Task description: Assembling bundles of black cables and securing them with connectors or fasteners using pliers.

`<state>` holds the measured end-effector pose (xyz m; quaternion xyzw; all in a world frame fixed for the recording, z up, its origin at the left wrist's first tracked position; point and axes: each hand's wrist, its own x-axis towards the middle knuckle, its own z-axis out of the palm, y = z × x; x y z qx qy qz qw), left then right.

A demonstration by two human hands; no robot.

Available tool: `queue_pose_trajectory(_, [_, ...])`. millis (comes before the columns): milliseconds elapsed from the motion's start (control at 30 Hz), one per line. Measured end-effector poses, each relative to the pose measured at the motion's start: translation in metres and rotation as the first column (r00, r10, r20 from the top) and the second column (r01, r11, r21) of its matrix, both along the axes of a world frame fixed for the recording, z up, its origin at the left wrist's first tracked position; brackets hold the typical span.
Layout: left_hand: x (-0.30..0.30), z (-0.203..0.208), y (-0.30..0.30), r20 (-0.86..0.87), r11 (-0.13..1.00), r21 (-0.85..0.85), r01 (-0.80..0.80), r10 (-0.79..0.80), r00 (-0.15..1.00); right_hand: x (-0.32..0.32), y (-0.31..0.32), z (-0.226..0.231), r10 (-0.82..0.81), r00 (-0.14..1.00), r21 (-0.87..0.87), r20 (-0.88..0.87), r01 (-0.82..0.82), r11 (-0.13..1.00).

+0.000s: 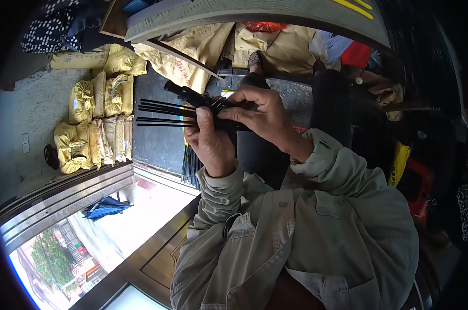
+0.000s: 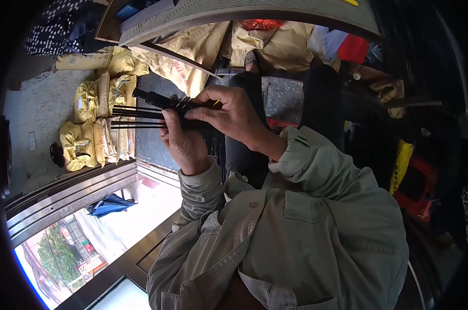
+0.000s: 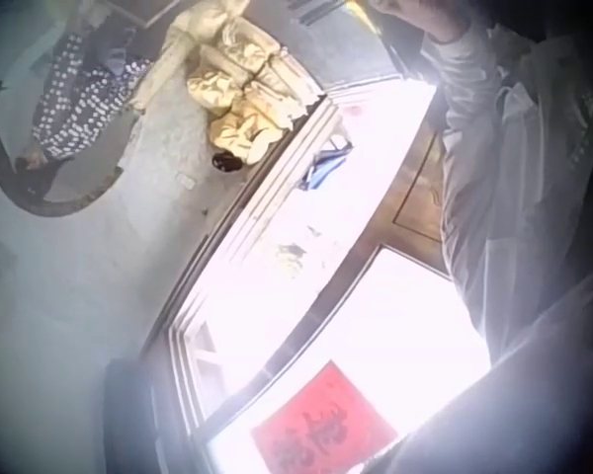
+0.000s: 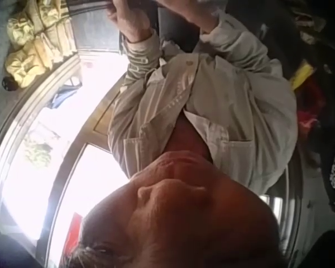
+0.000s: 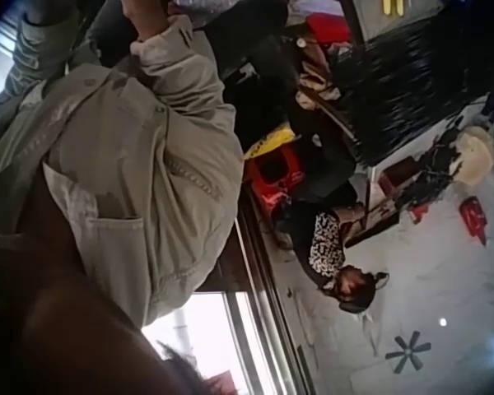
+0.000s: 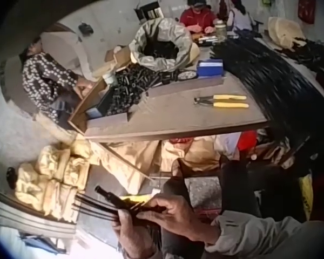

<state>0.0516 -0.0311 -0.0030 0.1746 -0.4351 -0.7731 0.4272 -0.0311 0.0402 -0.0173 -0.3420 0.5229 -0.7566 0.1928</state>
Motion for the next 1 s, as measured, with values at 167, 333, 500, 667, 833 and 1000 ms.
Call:
queue_pose_trajectory(167, [-0.001, -0.005, 0.003, -0.021, 0.996, -0.065, -0.055, 0.054, 0.998, -0.008, 0.003, 0.000, 0.140, 0.983, 0.044, 0.115, -0.146, 0.988])
queue_pose_trajectory(333, [-0.002, 0.001, 0.012, -0.022, 0.983, -0.157, -0.095, 0.093, 0.995, -0.013, 0.007, 0.005, 0.221, 0.962, 0.013, 0.162, -0.226, 0.974])
queue_pose_trajectory(500, [-0.001, 0.001, 0.020, -0.013, 0.981, -0.167, -0.096, 0.096, 0.995, 0.000, 0.008, 0.007, 0.177, 0.960, -0.018, 0.216, -0.177, 0.984])
queue_pose_trajectory(667, [-0.003, -0.001, 0.015, -0.034, 0.998, -0.060, -0.022, 0.020, 0.999, 0.007, 0.006, 0.005, 0.066, 0.988, -0.123, 0.141, -0.049, 0.991])
queue_pose_trajectory(833, [-0.002, -0.003, 0.016, -0.018, 0.997, -0.074, -0.022, 0.021, 1.000, 0.007, 0.009, 0.004, -0.001, 1.000, -0.066, -0.027, -0.001, 0.998])
queue_pose_trajectory(1000, [-0.005, -0.005, 0.017, -0.035, 0.988, -0.148, -0.050, 0.045, 0.998, 0.001, 0.008, 0.005, 0.007, 1.000, -0.039, -0.008, -0.008, 0.999])
